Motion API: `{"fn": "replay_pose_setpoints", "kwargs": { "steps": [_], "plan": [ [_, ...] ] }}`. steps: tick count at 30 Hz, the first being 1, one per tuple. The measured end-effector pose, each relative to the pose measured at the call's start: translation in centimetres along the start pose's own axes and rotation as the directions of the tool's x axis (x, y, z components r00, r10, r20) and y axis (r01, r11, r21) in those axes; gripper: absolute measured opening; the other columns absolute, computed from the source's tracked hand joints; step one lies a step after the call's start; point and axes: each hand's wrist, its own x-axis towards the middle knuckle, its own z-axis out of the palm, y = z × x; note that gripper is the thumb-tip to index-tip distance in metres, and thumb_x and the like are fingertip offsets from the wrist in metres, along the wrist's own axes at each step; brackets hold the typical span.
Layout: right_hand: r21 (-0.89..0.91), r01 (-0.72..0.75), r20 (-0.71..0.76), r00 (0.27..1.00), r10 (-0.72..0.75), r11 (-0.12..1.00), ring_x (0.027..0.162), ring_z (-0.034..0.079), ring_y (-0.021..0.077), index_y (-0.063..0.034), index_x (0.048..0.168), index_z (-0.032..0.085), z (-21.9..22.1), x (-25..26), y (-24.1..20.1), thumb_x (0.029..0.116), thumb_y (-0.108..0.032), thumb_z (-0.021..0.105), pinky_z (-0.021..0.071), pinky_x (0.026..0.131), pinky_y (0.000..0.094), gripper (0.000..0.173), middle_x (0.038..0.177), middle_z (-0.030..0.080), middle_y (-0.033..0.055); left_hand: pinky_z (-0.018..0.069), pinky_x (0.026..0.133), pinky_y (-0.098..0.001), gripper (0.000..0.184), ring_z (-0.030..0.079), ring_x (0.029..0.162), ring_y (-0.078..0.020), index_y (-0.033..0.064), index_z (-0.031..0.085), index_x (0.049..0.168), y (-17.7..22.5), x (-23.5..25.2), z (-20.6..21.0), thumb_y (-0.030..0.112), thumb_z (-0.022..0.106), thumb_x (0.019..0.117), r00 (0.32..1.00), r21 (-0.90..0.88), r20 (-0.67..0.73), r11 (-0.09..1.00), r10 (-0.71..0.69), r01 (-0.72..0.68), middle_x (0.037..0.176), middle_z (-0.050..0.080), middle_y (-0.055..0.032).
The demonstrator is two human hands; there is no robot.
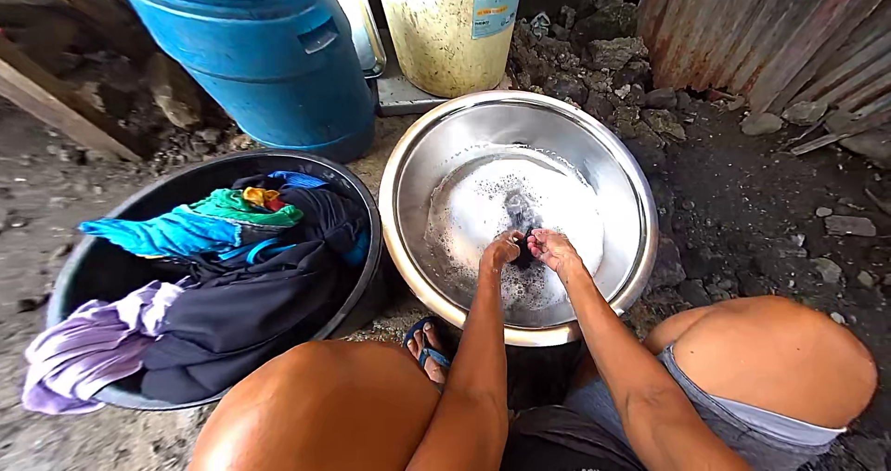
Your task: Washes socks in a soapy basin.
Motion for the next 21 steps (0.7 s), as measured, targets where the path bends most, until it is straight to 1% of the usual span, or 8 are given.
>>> {"fn": "replay_pose_setpoints", "kwargs": {
  "steps": [2,4,8,11,14,15,18,21],
  "plan": [
    [-0.223,0.017,-0.007,1.000,-0.019,0.975,0.084,0.062,0.0164,-0.0034,0.133,0.055,-0.1,0.1,0.2,0.1102,-0.013,0.045,0.0512,0.073,0.0327,0.026,0.105,0.066,0.0106,0.0493,0.100,-0.0495,0.049,0.060,0.121,-0.0334,0.0027,0.055,0.140,-1.0,0.9,0.7,-0.005,0.055,0.0922,0.999,-0.048,-0.038,0.999,-0.004,0.002,0.135,0.060,-0.0228],
    [-0.371,0.031,-0.039,0.998,-0.048,0.928,0.094,0.062,0.0222,-0.0044,0.134,0.057,-0.4,0.3,1.1,0.1094,-0.013,0.046,0.0513,0.079,0.0402,0.028,0.113,0.065,0.0135,0.0497,0.101,-0.0471,0.045,0.060,0.121,-0.0324,0.0013,0.057,0.138,-1.2,1.5,1.0,-0.004,0.057,0.0942,0.996,-0.098,-0.072,0.994,-0.044,0.037,0.135,0.060,-0.0227],
    [-0.470,0.064,-0.048,0.994,-0.097,0.880,0.105,0.061,0.0285,-0.0043,0.135,0.056,-0.9,0.8,1.8,0.1000,-0.004,0.057,0.0528,0.085,0.0447,0.035,0.125,0.060,0.0200,0.0504,0.078,-0.0334,0.035,0.060,0.089,-0.0190,0.0016,0.061,0.130,-0.9,1.6,1.0,-0.005,0.058,0.0951,0.984,-0.379,-0.130,0.923,-0.124,0.067,0.116,0.065,-0.0161],
    [-0.546,0.203,0.105,0.979,-0.174,0.813,0.125,0.057,0.0329,-0.0039,0.139,0.056,-1.0,1.5,2.1,0.0955,-0.010,0.069,0.0518,0.098,0.0511,0.046,0.139,0.056,0.0217,0.0484,0.070,-0.0306,0.026,0.056,0.079,-0.0158,0.0041,0.064,0.120,-0.9,1.9,0.8,-0.002,0.059,0.0954,0.967,-0.582,-0.143,0.808,-0.211,0.091,0.103,0.062,-0.0113],
    [-0.630,0.330,0.208,0.944,-0.257,0.702,0.122,0.060,0.0334,0.0008,0.137,0.057,-0.9,2.0,2.3,0.0935,-0.009,0.070,0.0493,0.104,0.0493,0.046,0.133,0.061,0.0243,0.0510,0.082,-0.0386,0.026,0.059,0.094,-0.0224,0.0014,0.060,0.122,-0.6,2.1,0.7,-0.004,0.052,0.0980,0.982,-0.662,-0.083,0.746,-0.171,0.074,0.112,0.061,-0.0165],
    [-0.622,0.330,0.206,0.944,-0.258,0.710,0.119,0.062,0.0316,0.0014,0.135,0.058,-0.9,2.0,2.3,0.0929,-0.007,0.070,0.0504,0.102,0.0475,0.044,0.129,0.063,0.0235,0.0520,0.082,-0.0398,0.024,0.059,0.093,-0.0230,0.0001,0.058,0.121,-0.5,2.1,0.9,-0.005,0.050,0.0984,0.985,-0.683,-0.085,0.729,-0.148,0.050,0.110,0.060,-0.0167],
    [-0.436,0.255,0.187,0.964,-0.190,0.863,0.105,0.063,0.0247,0.0034,0.131,0.058,-0.9,1.6,1.8,0.0948,0.001,0.066,0.0543,0.090,0.0391,0.037,0.121,0.063,0.0207,0.0502,0.072,-0.0388,0.021,0.056,0.081,-0.0207,0.0001,0.055,0.114,-0.5,2.3,1.2,-0.008,0.045,0.0979,0.973,-0.777,-0.163,0.630,-0.161,-0.025,0.095,0.057,-0.0128],
    [-0.181,0.187,0.194,0.969,-0.152,0.965,0.094,0.064,0.0205,0.0056,0.125,0.059,-1.1,1.5,1.1,0.0991,0.005,0.059,0.0561,0.083,0.0351,0.026,0.114,0.064,0.0181,0.0494,0.069,-0.0383,0.008,0.054,0.074,-0.0189,0.0057,0.053,0.102,0.0,2.0,0.7,0.003,0.047,0.1003,0.955,-0.915,-0.204,0.389,-0.215,-0.108,0.084,0.054,-0.0079]
  ]
}}
